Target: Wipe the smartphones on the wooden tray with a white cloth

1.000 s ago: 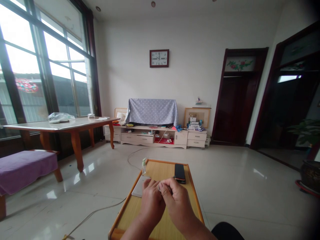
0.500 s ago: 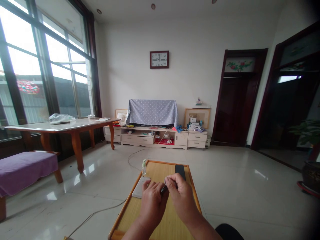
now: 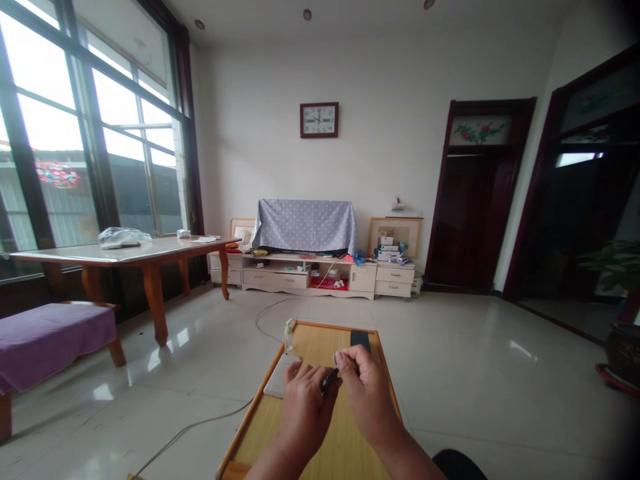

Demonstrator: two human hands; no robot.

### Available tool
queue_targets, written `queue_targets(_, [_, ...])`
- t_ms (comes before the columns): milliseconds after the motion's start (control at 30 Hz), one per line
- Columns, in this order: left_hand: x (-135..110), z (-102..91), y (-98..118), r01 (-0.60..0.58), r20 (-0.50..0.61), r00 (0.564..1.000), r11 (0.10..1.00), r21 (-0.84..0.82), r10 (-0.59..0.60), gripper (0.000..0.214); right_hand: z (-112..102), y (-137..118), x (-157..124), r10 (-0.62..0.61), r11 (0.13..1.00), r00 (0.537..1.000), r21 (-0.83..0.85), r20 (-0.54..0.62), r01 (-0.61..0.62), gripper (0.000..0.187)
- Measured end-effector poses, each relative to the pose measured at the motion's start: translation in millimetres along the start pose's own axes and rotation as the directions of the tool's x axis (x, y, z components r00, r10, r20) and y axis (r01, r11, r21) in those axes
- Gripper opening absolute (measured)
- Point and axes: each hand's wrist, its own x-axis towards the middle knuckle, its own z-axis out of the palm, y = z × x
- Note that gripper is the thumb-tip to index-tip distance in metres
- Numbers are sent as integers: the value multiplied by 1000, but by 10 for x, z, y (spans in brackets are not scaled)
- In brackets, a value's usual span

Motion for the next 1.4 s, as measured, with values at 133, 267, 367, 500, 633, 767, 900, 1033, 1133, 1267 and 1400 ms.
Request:
queue_targets(133, [4,79,-20,-13,-29,999,1000,14,14,26,63,-67,-121,-19,1000,994,17,105,17,25])
queue_targets(267, [-5,53,-14,1,-4,1000,1000,8,-1,23,41,-48,-71,-3,999,995,35,95,0,27])
queue_targets(367, [-9,6,-3,15,24,1000,1000,1,-15,19,-4,-5,-9,14,1000,999,16,32,-15,28])
queue_targets(500, [-6,65,-25,4,1,1000,1000,-14,-4,22,34,-63,-119,-15,1000,995,5,99,14,24])
queue_targets(633, [-22,134,-57,-15,-30,999,1000,-18,14,26,86,-110,-191,-42,999,985,5,165,42,21])
queue_targets(767, [-32,70,-33,-5,12,1000,999,-34,5,23,44,-7,-76,-7,1000,995,12,95,6,25])
queue_targets(900, [-17,1,10,12,64,998,999,-40,-9,19,-38,60,19,-8,1000,999,-4,41,9,28])
queue_targets(1033, [-5,-2,21,16,69,998,998,-58,-12,19,-124,50,67,8,1000,1000,-19,-8,-8,29])
queue_targets(1133, [4,5,18,22,68,998,997,-71,-17,18,-174,73,107,25,999,998,-31,-54,-26,31])
queue_targets(1267, [26,8,28,43,104,994,994,-97,-33,21,-213,127,126,4,1000,998,-31,-63,-6,32])
queue_targets(1400, [46,18,25,61,156,987,983,-171,-34,25,-252,135,128,-14,999,999,-49,-31,12,32])
